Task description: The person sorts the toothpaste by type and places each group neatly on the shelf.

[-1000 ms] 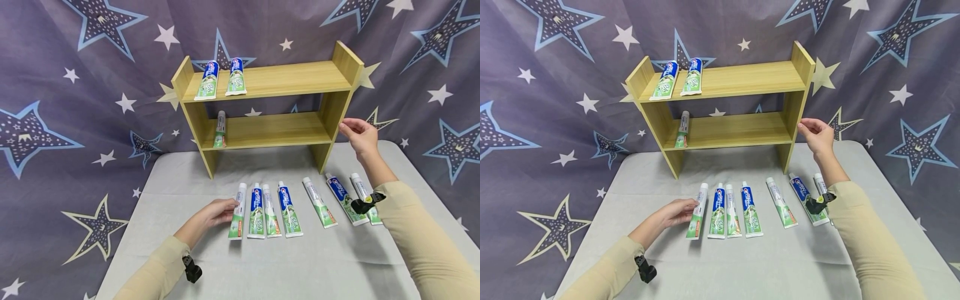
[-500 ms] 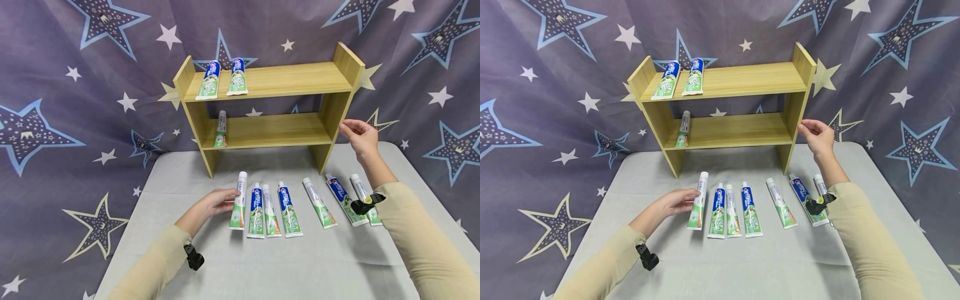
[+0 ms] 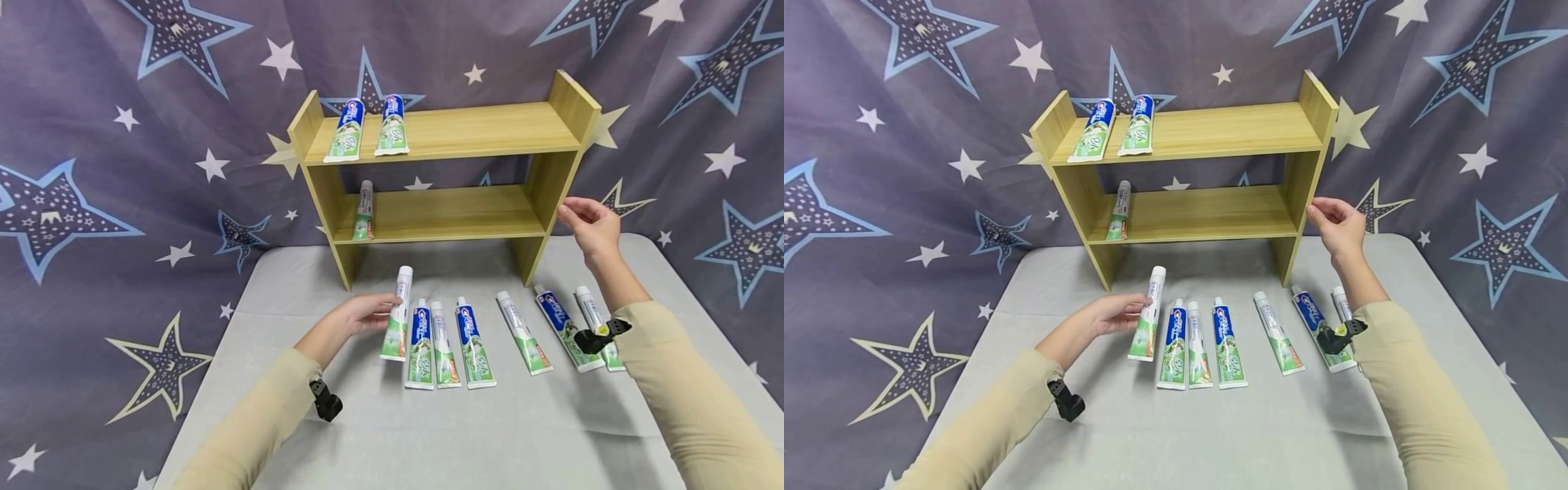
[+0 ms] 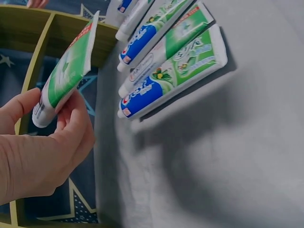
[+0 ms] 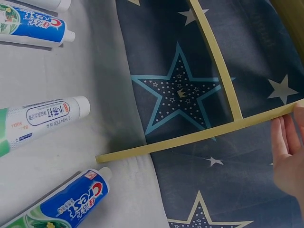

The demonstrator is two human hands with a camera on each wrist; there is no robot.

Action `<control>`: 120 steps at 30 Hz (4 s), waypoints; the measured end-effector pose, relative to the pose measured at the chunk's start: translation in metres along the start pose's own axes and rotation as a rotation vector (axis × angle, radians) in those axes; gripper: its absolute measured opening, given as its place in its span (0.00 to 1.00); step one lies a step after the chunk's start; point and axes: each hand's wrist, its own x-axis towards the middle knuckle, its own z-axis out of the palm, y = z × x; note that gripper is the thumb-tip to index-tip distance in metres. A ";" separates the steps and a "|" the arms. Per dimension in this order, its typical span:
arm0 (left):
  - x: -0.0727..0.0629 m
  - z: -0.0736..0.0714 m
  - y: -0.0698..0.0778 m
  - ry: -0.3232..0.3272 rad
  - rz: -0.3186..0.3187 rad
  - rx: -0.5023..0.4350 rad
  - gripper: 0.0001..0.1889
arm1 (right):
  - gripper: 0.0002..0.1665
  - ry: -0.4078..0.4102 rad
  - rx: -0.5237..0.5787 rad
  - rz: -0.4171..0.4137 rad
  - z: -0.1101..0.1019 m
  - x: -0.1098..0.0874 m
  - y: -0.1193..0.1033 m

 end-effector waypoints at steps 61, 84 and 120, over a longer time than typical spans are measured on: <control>0.024 0.019 0.151 0.274 0.286 0.145 0.27 | 0.13 -0.015 -0.002 0.010 -0.002 0.002 0.002; 0.073 0.016 0.173 0.491 0.335 0.410 0.23 | 0.11 -0.040 0.077 -0.017 -0.002 0.004 0.005; 0.167 -0.036 0.171 0.581 0.565 1.046 0.18 | 0.13 -0.047 0.058 -0.005 -0.001 0.006 0.002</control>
